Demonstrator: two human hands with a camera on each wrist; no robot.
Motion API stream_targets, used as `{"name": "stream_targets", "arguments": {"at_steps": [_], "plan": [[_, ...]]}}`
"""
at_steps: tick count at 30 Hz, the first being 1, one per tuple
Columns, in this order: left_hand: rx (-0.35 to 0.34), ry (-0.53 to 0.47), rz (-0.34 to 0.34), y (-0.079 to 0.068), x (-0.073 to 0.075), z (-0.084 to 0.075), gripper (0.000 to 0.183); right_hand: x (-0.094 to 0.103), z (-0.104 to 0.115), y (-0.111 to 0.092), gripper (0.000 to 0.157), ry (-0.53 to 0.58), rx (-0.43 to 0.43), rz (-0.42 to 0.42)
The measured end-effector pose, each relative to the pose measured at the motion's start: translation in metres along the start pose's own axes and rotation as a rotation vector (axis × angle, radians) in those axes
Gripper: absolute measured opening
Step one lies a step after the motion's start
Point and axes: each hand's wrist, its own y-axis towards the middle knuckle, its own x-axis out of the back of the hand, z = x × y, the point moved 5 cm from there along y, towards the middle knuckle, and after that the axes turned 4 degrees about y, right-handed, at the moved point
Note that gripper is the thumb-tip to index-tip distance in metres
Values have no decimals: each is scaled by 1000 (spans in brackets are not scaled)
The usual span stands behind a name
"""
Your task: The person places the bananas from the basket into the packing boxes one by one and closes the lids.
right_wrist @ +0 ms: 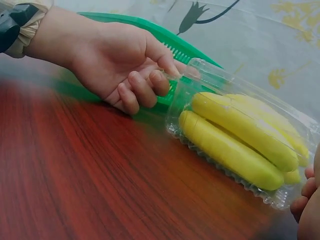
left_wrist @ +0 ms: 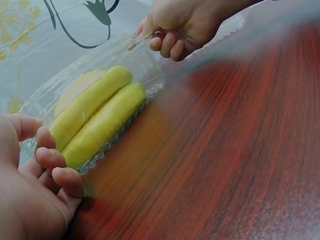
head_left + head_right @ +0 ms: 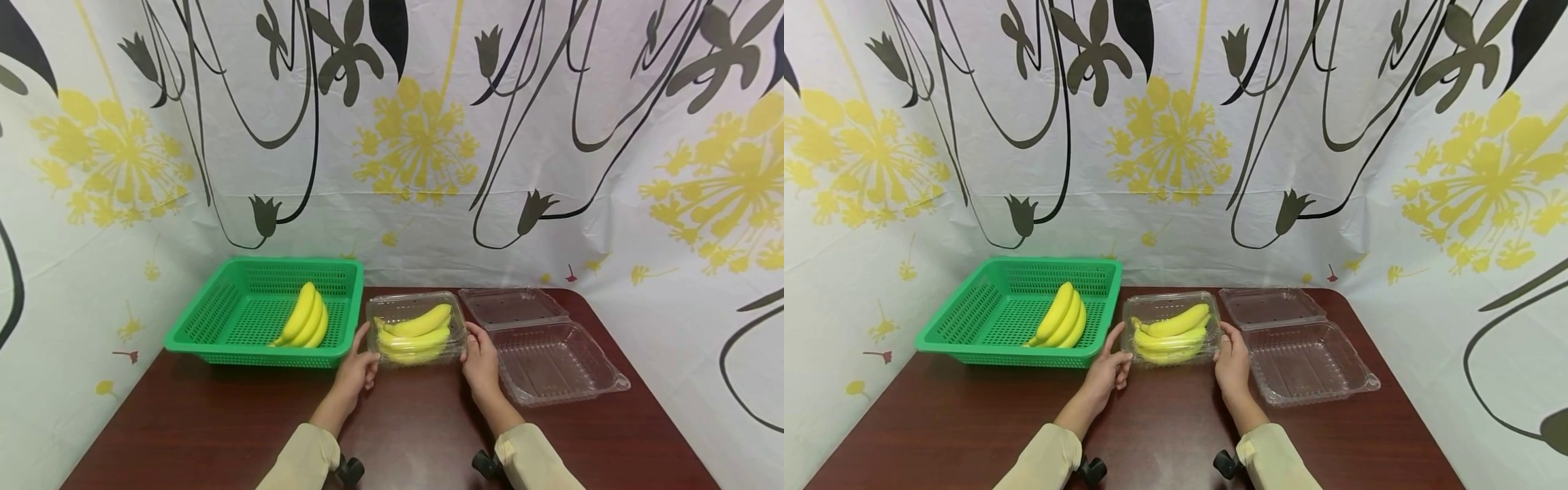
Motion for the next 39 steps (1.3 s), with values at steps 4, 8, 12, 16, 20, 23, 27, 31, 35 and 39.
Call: {"name": "stream_targets", "arguments": {"at_steps": [4,8,12,16,20,23,27,31,35,39], "plan": [[-5,-5,3,-7,-3,-10,66,0,-3,1,26,47,-41,-9],[-18,-30,-4,-6,-3,-11,65,0,-6,1,25,123,-89,-13],[-50,-40,-42,1,-2,-4,57,0,-6,0,27,195,-124,-9],[-56,-16,-141,8,1,8,47,-2,-5,-2,29,257,-160,-4],[-57,23,-269,9,2,12,39,-5,-5,-5,30,307,-213,2],[-72,31,-340,8,2,11,35,-7,-2,-8,32,359,-242,22],[-94,20,-362,5,2,11,36,-12,-22,-2,39,435,-211,55],[-108,23,-346,1,0,11,37,-14,-42,3,43,522,-153,115],[-113,52,-336,-3,-3,11,35,-12,-18,-8,43,497,-114,156],[-139,85,-320,-8,-8,7,36,-8,8,-19,43,379,-106,140]]}}
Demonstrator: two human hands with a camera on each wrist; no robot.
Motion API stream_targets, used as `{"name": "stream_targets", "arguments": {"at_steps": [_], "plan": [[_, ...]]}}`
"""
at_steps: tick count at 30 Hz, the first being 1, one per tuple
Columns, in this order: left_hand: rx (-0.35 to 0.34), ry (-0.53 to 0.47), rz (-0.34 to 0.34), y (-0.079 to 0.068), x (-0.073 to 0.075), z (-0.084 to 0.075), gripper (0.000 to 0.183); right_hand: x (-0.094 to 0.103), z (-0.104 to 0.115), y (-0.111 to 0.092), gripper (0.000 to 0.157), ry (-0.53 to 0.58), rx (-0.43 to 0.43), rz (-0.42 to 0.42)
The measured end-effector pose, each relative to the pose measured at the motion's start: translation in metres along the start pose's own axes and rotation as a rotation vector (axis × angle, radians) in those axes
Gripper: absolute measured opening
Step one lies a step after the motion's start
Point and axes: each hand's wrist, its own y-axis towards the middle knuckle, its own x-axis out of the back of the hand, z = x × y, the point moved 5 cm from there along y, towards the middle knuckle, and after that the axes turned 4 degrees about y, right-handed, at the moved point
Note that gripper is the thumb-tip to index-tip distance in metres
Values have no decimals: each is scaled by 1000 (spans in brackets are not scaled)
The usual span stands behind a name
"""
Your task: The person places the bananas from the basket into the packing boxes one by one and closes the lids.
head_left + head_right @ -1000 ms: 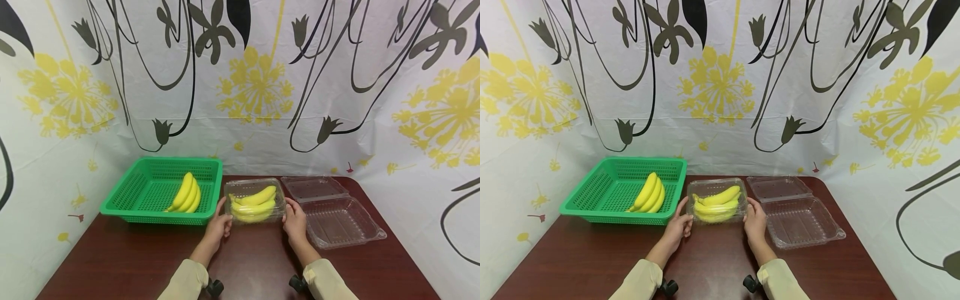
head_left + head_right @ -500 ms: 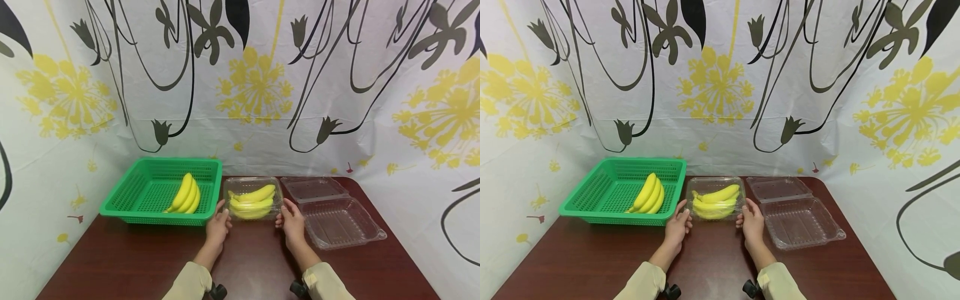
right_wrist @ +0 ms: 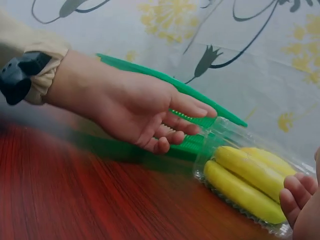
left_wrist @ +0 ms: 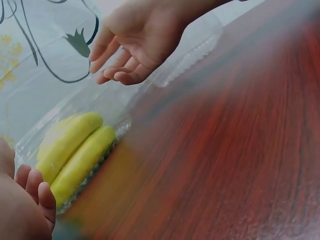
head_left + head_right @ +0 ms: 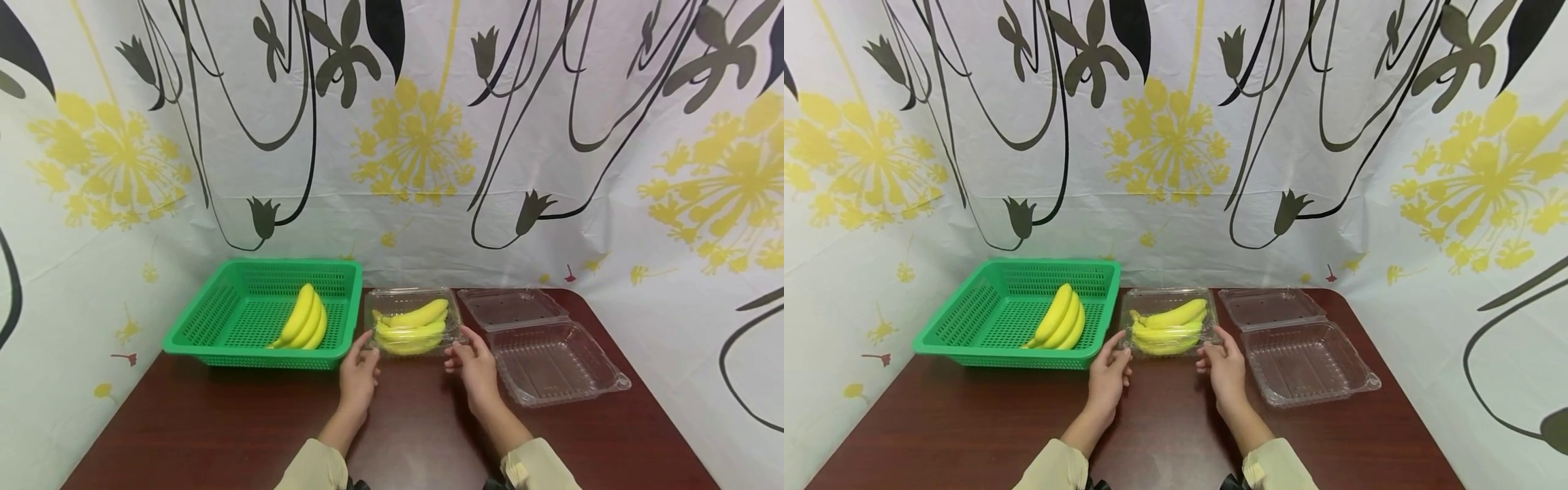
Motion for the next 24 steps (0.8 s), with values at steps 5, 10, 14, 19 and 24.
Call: {"name": "stream_targets", "arguments": {"at_steps": [5,10,14,19,24], "plan": [[-78,21,55,-7,-5,-12,37,-6,25,-11,40,-108,71,5],[-159,30,145,-14,-10,-28,36,-3,36,-13,40,-281,237,61],[-278,66,221,-19,-10,-45,34,1,45,-14,43,-503,424,91],[-476,182,272,-28,1,-65,36,5,61,-14,50,-689,628,83],[-583,321,264,-32,20,-81,40,17,72,-11,56,-819,720,65]]}}
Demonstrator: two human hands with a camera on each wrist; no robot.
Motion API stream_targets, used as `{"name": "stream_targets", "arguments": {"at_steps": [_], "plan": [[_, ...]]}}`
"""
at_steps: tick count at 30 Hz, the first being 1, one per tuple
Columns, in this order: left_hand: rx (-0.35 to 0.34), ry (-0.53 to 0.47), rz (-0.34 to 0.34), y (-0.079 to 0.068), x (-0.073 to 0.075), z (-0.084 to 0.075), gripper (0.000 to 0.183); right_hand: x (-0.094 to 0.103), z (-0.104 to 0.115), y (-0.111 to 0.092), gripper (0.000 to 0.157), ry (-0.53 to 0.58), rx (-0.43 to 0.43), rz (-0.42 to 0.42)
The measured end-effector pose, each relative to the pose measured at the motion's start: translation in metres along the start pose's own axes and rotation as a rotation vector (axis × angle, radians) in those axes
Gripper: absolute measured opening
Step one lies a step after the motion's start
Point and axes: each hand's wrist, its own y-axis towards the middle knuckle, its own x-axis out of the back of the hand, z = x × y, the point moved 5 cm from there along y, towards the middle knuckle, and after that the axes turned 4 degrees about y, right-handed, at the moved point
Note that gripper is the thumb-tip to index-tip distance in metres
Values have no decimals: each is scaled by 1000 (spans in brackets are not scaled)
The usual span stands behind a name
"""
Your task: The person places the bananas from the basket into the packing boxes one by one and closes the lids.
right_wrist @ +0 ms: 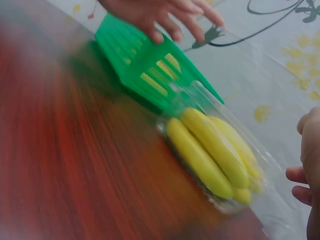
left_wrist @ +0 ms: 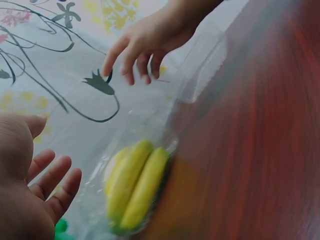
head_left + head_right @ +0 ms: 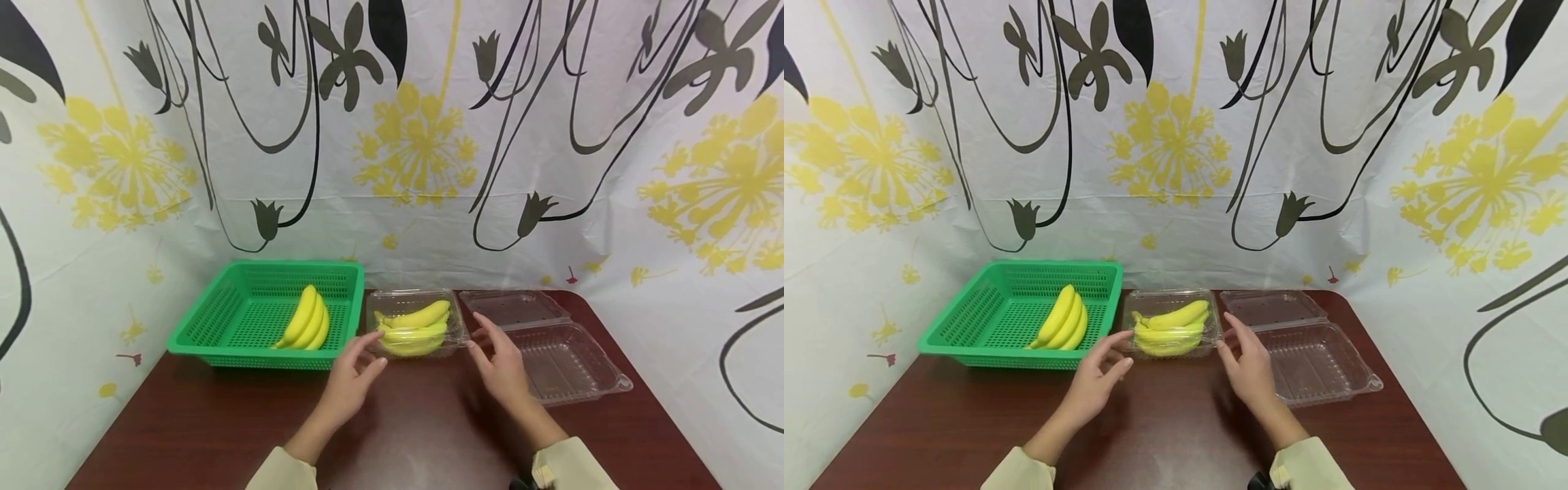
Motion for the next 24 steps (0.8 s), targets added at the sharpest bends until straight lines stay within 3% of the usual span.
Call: {"name": "stream_targets", "arguments": {"at_steps": [6,14,24], "plan": [[-95,168,1,2,29,-5,44,20,-13,4,56,-69,18,8],[-173,422,-45,9,64,2,53,46,-39,5,59,-166,14,-3],[-203,526,-51,13,86,11,51,71,-68,5,61,-298,-20,17]]}}
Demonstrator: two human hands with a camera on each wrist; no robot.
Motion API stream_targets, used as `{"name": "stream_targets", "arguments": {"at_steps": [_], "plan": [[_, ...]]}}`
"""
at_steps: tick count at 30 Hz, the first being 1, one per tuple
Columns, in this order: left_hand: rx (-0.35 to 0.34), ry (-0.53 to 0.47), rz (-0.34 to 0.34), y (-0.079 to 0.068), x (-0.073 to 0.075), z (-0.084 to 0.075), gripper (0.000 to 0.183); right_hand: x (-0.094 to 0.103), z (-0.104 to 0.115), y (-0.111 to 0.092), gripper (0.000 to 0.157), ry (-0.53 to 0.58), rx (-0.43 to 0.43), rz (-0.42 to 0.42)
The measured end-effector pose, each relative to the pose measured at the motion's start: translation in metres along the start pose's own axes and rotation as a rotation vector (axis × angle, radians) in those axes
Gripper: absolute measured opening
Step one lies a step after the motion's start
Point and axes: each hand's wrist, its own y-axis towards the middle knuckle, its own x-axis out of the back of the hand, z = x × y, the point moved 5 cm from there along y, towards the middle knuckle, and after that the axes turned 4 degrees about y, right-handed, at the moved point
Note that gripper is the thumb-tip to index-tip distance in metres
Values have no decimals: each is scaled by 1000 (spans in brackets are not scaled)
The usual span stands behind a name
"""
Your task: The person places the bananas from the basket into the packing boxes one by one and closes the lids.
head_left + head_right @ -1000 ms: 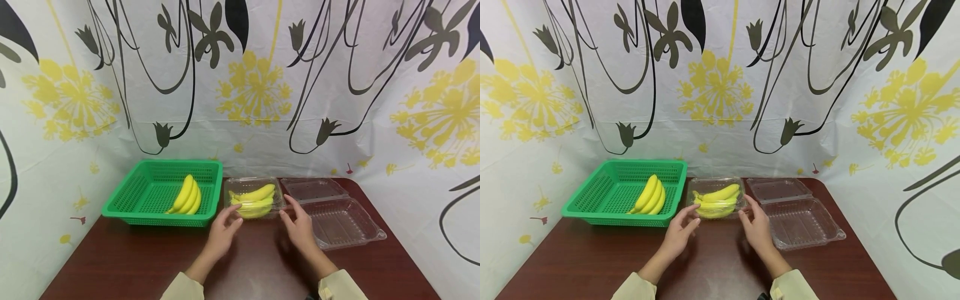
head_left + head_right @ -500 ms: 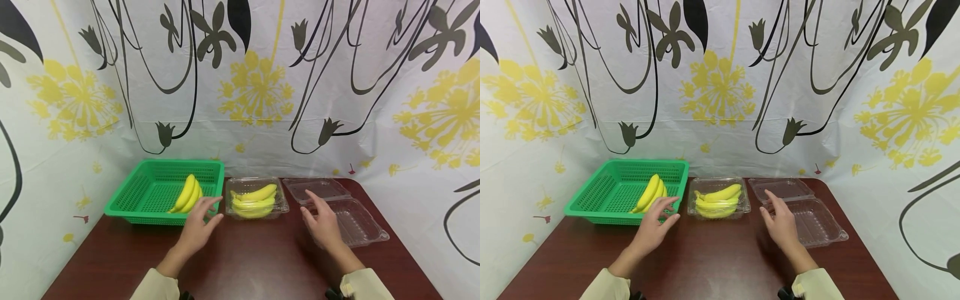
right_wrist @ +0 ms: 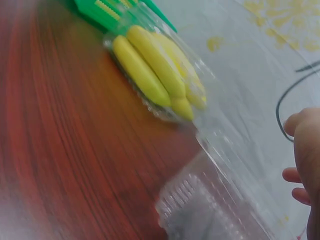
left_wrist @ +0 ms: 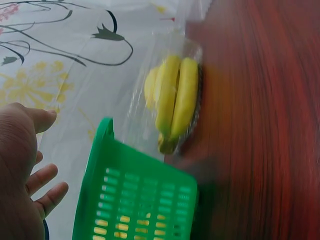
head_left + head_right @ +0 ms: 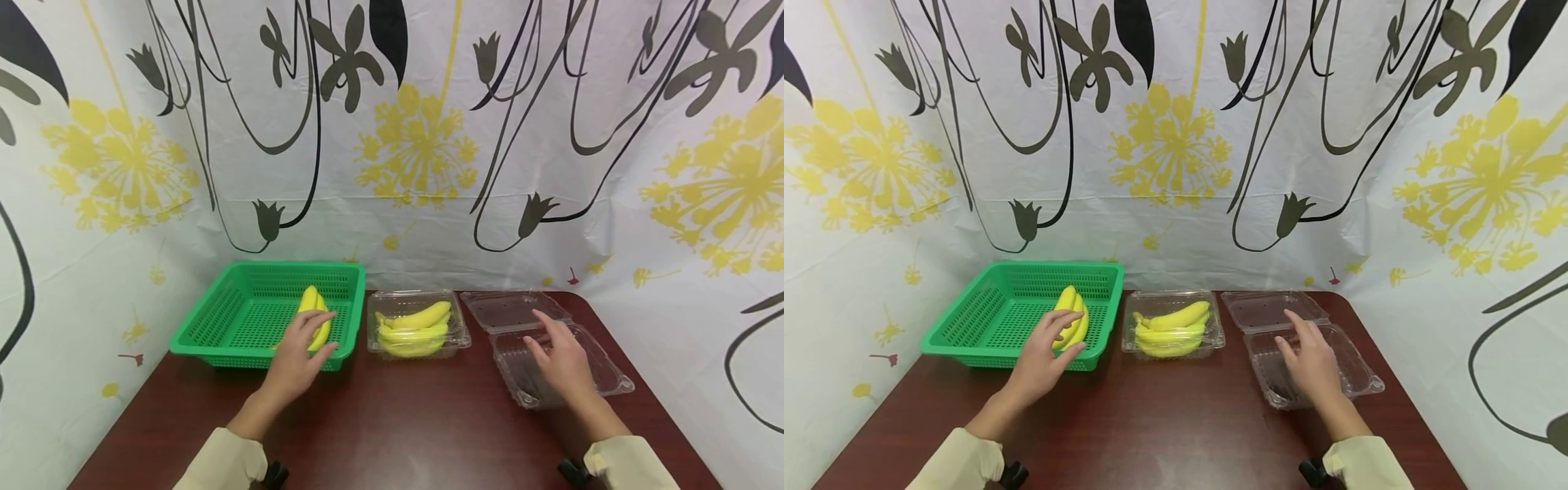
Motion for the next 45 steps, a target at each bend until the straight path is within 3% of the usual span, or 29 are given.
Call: {"name": "stream_targets", "arguments": {"at_steps": [6,14,21,27,38,45], "plan": [[17,54,1,5,6,16,51,7,-21,1,61,-51,-2,37],[65,106,42,13,15,39,57,15,-43,2,58,-93,-70,84],[152,128,177,18,17,64,60,21,-59,4,55,-119,-100,121],[224,87,294,18,17,83,64,28,-68,3,55,-102,-102,138],[328,-19,464,27,10,98,74,39,-81,3,49,-118,-125,155],[380,-42,550,30,4,109,78,41,-95,0,47,-65,-157,211]]}}
